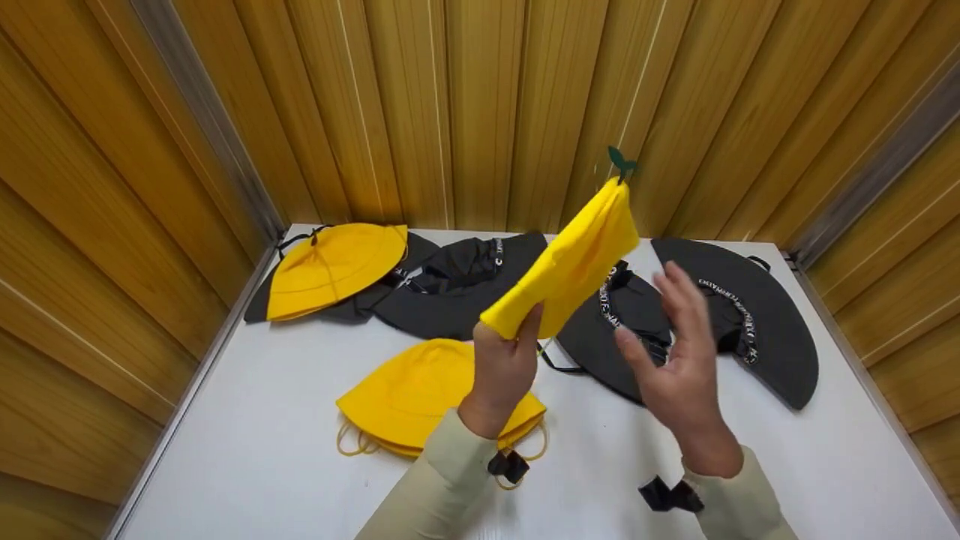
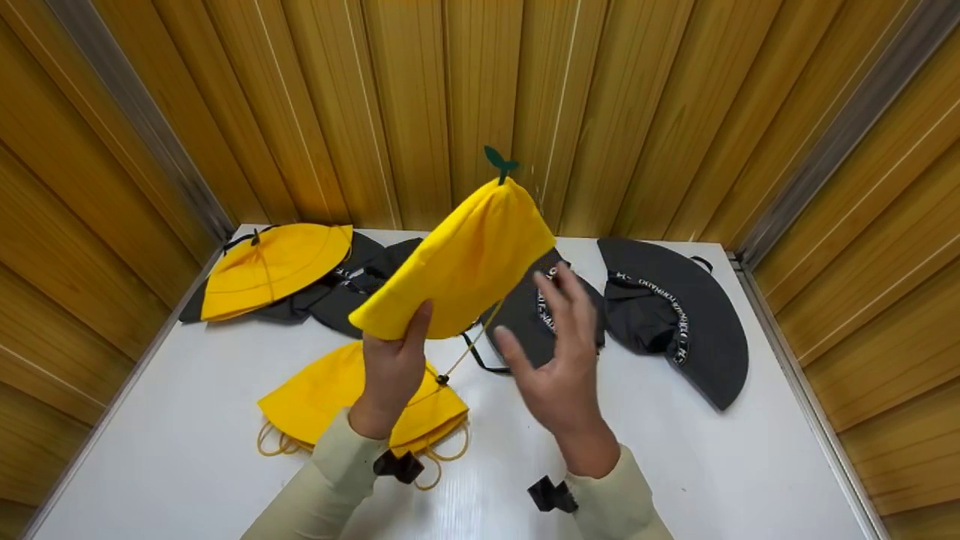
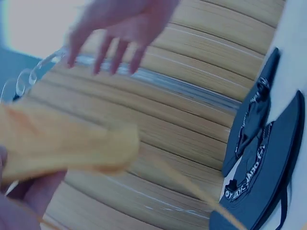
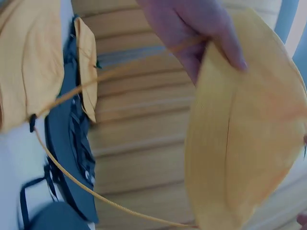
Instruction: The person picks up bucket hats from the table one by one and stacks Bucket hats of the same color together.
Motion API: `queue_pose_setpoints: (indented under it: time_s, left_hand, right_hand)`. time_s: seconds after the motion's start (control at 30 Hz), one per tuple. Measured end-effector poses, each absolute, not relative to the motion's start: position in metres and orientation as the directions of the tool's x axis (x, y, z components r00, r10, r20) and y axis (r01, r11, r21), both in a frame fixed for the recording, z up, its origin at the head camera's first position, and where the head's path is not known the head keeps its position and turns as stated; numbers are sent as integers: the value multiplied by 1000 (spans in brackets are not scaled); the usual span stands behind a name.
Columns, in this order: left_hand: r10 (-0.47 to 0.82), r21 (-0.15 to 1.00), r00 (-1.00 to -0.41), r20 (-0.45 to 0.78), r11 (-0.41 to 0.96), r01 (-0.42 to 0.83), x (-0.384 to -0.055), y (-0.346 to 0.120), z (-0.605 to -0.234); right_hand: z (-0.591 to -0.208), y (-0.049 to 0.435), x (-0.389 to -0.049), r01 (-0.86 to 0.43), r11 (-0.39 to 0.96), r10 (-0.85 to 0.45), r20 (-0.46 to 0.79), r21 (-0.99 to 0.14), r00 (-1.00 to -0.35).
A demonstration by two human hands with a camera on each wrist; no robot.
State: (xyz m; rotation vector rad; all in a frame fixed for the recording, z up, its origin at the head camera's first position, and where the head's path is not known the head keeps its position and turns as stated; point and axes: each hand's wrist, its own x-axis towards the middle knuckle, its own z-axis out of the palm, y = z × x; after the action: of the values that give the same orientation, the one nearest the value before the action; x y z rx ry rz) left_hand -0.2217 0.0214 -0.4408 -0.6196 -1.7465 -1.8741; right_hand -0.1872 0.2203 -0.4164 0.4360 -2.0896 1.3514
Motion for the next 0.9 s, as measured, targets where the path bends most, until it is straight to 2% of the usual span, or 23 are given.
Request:
queue_pose_setpoints:
  time_s: [0.07, 0.17, 0.23, 0.3, 0.37, 0.43, 0.5, 0.6, 0.7, 0.77, 0.83, 0.9]
  left_hand:
    - [-36, 685, -687, 726, 129, 717, -218, 29, -441]
    - [57, 511, -564, 824, 355, 783, -214, 40, -442]
    - [129, 420, -523, 842, 451, 788, -211, 47, -444]
    - [209, 346, -502, 839, 507, 790, -207, 53, -447]
    - [294, 288, -485, 824, 519, 804, -206, 56, -449]
    - [366, 286, -477, 799, 467, 837, -205, 56, -451]
    - [408, 344, -480, 777, 364, 865, -207, 51, -451]
    - [363, 537, -571, 736, 200, 820, -213, 38, -449]
    - [214, 708, -711, 669, 108, 698, -225, 22, -446]
    - [105, 813, -809, 578, 12, 582, -236, 10, -442]
    - [29, 886, -894, 446, -156, 437, -248, -4, -437]
    - [5, 876, -953, 303, -395, 277, -259, -18, -432]
  right_hand:
    - [-420, 206, -181, -607, 320, -66, 622, -728, -780]
    - [-423, 186, -175, -600, 153, -201, 569, -786, -797]
    - [-423, 176, -172, -562, 93, -215, 534, -822, -818]
    - [-421, 169, -171, -532, 68, -166, 516, -844, -840]
    - [-418, 165, -171, -489, 42, -65, 486, -871, -871]
    - [-413, 165, -173, -461, -28, 44, 460, -887, -887]
    - [-408, 168, -176, -461, -141, 134, 445, -876, -886]
    - [-402, 172, -180, -492, -308, 209, 446, -815, -870]
    - [-397, 174, -183, -528, -437, 214, 486, -728, -847]
    - [-394, 175, -185, -524, -500, 188, 504, -690, -843]
    - [-391, 175, -186, -500, -562, 143, 517, -660, -844]
    - [-389, 175, -187, -459, -611, 84, 524, -645, -848]
